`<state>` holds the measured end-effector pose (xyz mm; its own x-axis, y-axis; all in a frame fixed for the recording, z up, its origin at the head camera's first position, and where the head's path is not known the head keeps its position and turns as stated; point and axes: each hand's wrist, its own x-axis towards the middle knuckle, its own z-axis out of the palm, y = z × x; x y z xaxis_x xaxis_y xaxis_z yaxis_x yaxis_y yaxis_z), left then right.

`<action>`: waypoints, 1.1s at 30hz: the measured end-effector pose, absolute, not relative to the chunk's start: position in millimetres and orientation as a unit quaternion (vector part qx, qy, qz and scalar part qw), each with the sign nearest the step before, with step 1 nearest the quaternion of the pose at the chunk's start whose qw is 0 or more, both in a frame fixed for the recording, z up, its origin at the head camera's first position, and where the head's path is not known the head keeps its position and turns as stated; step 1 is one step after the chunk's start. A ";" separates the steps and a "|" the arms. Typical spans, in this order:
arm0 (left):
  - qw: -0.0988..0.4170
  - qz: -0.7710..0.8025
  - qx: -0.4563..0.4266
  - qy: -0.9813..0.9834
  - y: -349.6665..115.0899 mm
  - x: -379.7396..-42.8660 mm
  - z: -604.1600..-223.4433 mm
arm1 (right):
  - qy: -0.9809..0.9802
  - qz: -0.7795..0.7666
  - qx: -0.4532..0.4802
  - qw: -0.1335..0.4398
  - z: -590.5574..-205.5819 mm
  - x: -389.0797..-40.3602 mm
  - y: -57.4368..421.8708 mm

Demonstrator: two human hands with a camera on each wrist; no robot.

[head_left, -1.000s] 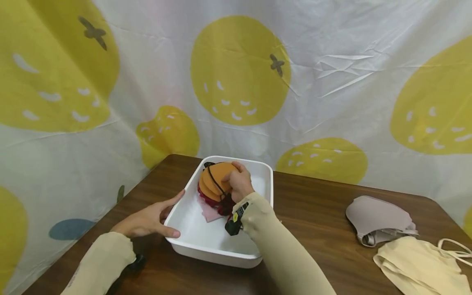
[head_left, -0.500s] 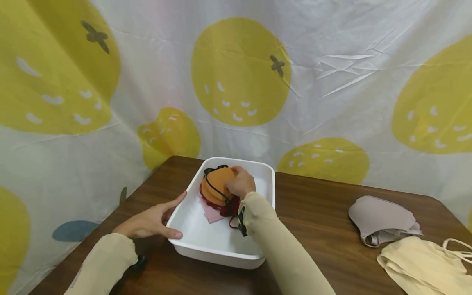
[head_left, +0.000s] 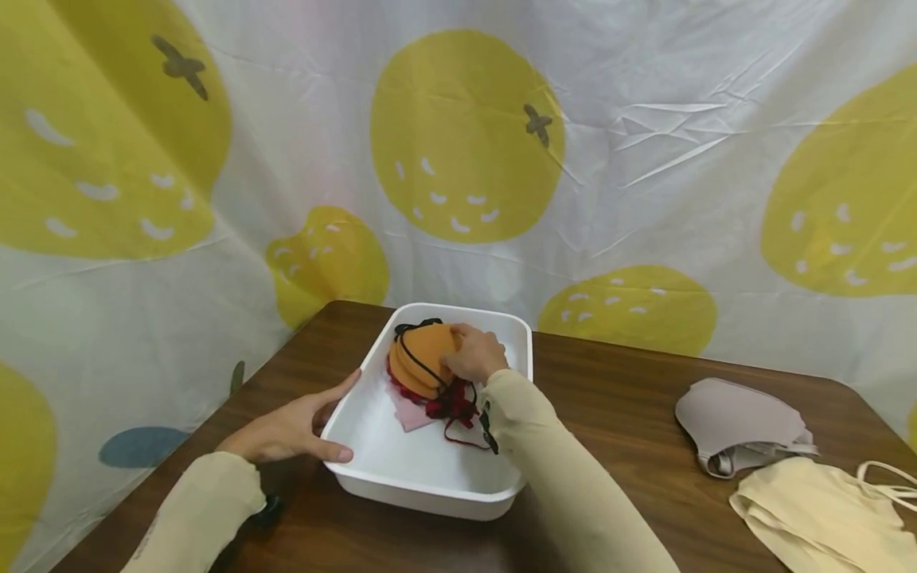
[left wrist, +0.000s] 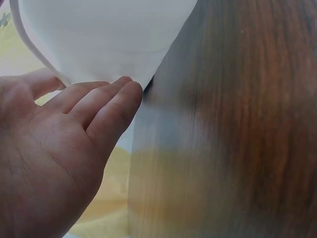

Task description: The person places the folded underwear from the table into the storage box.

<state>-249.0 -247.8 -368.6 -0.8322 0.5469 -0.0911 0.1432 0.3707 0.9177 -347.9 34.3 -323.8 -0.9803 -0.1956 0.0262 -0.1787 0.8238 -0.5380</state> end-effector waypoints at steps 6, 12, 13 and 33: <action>0.195 0.514 0.227 0.804 -247.8 -249.7 -369.8 | 0.939 -0.323 -0.104 0.057 -307.3 -346.3 48.6; 0.197 0.525 0.225 0.797 -248.4 -251.4 -367.7 | 0.924 -0.365 -0.098 0.062 -290.4 -343.0 60.4; 0.195 0.522 0.224 0.800 -248.2 -251.5 -367.5 | 0.923 -0.367 -0.100 0.065 -287.9 -342.0 62.2; 0.190 0.524 0.250 0.792 -249.7 -249.2 -370.6 | 0.937 -0.235 -0.257 -0.033 -266.8 -289.6 117.7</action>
<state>-249.2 -249.7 -370.6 -0.8030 0.5946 -0.0390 0.1964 0.3258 0.9248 -289.6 117.7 -266.8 -0.8662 -0.4654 0.1816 -0.4961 0.7582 -0.4231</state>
